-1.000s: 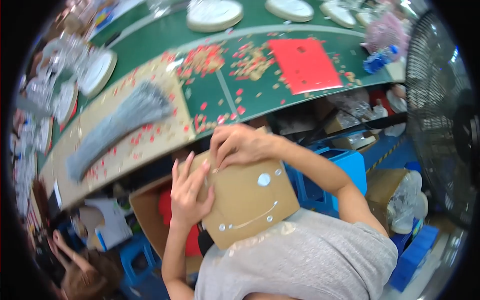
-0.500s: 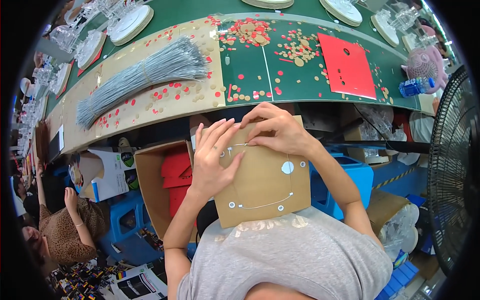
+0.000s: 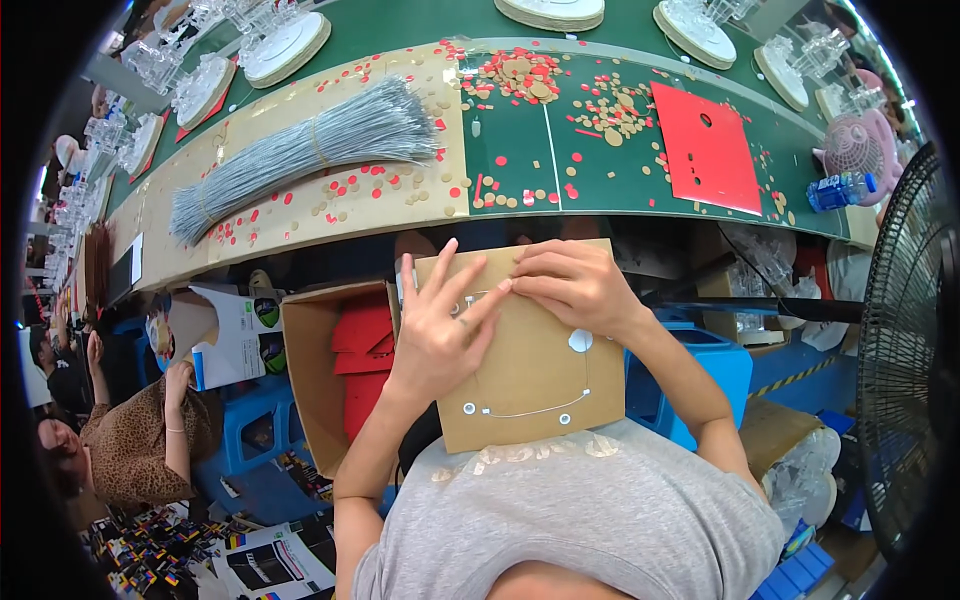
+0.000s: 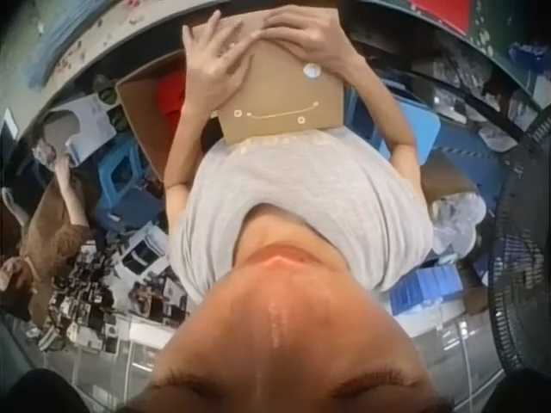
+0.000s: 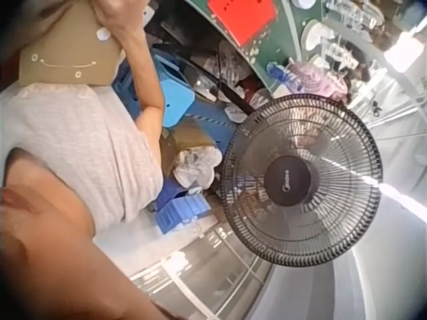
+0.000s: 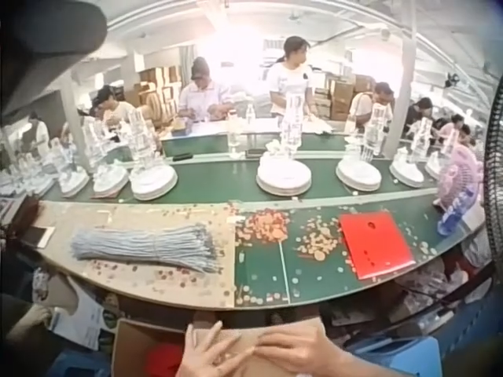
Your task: Manual assembly of light fixture bases and associated cardboard templates on an assembly line.
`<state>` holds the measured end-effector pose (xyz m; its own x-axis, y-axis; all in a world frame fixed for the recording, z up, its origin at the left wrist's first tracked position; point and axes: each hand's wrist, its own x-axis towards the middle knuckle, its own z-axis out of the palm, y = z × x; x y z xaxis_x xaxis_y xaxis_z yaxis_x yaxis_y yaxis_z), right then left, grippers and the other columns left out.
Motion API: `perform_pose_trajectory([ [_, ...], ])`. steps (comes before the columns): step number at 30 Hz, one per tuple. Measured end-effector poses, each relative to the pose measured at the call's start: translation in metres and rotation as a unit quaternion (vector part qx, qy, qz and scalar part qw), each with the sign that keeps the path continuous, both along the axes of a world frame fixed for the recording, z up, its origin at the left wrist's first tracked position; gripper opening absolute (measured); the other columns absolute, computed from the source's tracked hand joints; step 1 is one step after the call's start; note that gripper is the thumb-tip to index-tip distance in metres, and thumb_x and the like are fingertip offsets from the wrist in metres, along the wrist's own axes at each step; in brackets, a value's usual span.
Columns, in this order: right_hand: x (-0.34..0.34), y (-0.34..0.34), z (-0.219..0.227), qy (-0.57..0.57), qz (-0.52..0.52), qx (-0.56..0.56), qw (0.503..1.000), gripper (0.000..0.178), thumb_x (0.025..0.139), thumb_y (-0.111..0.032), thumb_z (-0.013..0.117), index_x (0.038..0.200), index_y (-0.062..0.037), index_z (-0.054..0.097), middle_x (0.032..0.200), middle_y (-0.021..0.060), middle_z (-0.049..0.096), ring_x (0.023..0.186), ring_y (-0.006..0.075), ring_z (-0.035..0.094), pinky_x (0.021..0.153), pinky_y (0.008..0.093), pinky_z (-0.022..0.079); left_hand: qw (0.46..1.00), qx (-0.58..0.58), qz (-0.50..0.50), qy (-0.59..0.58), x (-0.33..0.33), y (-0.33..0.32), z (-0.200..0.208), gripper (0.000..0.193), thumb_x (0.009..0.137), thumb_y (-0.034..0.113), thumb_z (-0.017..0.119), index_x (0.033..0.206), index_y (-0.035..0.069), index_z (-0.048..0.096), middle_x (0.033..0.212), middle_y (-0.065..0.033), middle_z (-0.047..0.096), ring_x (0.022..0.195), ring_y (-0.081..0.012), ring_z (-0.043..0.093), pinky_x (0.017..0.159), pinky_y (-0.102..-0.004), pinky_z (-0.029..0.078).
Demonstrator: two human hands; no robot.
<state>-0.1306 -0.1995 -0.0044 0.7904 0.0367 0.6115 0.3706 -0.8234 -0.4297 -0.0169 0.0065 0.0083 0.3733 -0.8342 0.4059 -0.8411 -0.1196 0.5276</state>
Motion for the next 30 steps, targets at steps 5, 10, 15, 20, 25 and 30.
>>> perform_pose_trajectory([
  [5, -0.015, 0.007, 0.004, 0.005, -0.028, -0.080, 0.996, 0.028, 0.074, -0.008, 0.078, 0.102, -0.0076, 0.077, 0.103, 0.0060, 0.073, 0.099, 0.0251, 0.072, 0.083, 0.0375, 0.063, 0.996, 0.034, 0.004, -0.080, -0.011, 0.007, -0.001, 0.042, 0.080, 0.002, 0.077, 0.120, 0.013, 0.073, 0.131, -0.0129, 0.066, 0.133, -0.0420, 0.054, 0.110, -0.0668, 0.036],
  [10, -0.015, 0.008, -0.006, 0.018, -0.035, -0.085, 0.996, 0.036, 0.077, -0.014, 0.079, 0.112, -0.0080, 0.076, 0.108, 0.0051, 0.072, 0.099, 0.0242, 0.071, 0.083, 0.0373, 0.062, 0.998, 0.027, -0.004, -0.056, -0.010, 0.002, -0.006, 0.038, 0.080, -0.001, 0.074, 0.117, 0.006, 0.073, 0.131, -0.0144, 0.066, 0.131, -0.0403, 0.056, 0.109, -0.0623, 0.041],
  [15, -0.013, 0.009, 0.001, 0.041, -0.026, -0.089, 0.995, 0.036, 0.079, -0.017, 0.079, 0.113, -0.0087, 0.076, 0.114, 0.0044, 0.069, 0.103, 0.0238, 0.068, 0.088, 0.0385, 0.059, 0.998, -0.001, -0.034, 0.053, -0.004, 0.005, -0.005, 0.038, 0.079, -0.005, 0.070, 0.117, 0.003, 0.074, 0.134, -0.0150, 0.064, 0.133, -0.0368, 0.056, 0.111, -0.0583, 0.041],
  [20, -0.011, 0.002, 0.003, 0.057, -0.020, -0.093, 0.994, 0.035, 0.080, -0.017, 0.078, 0.114, -0.0087, 0.075, 0.115, 0.0040, 0.067, 0.106, 0.0244, 0.066, 0.088, 0.0382, 0.056, 1.000, 0.010, -0.012, 0.018, 0.000, 0.002, -0.004, 0.041, 0.080, -0.003, 0.069, 0.120, 0.005, 0.073, 0.138, -0.0150, 0.062, 0.139, -0.0380, 0.049, 0.117, -0.0555, 0.035],
  [25, -0.039, -0.015, 0.005, 0.035, -0.248, 0.309, 0.917, 0.019, 0.097, -0.005, 0.061, 0.111, 0.0034, 0.069, 0.109, 0.0110, 0.068, 0.096, 0.0166, 0.066, 0.083, 0.0290, 0.052, 0.990, 0.007, 0.083, 0.116, 0.004, 0.006, -0.004, 0.052, 0.081, 0.002, 0.071, 0.132, 0.010, 0.067, 0.155, -0.0176, 0.044, 0.147, -0.0372, 0.035, 0.118, -0.0490, 0.032],
  [30, -0.142, 0.012, -0.155, 0.185, -0.267, 0.232, 0.917, 0.037, 0.082, -0.026, 0.075, 0.107, -0.0004, 0.068, 0.101, 0.0164, 0.069, 0.090, 0.0374, 0.065, 0.086, 0.0437, 0.052, 0.983, -0.032, 0.040, 0.176, 0.010, -0.008, -0.009, 0.053, 0.080, 0.001, 0.071, 0.132, 0.007, 0.066, 0.153, -0.0142, 0.048, 0.147, -0.0357, 0.036, 0.119, -0.0464, 0.032],
])
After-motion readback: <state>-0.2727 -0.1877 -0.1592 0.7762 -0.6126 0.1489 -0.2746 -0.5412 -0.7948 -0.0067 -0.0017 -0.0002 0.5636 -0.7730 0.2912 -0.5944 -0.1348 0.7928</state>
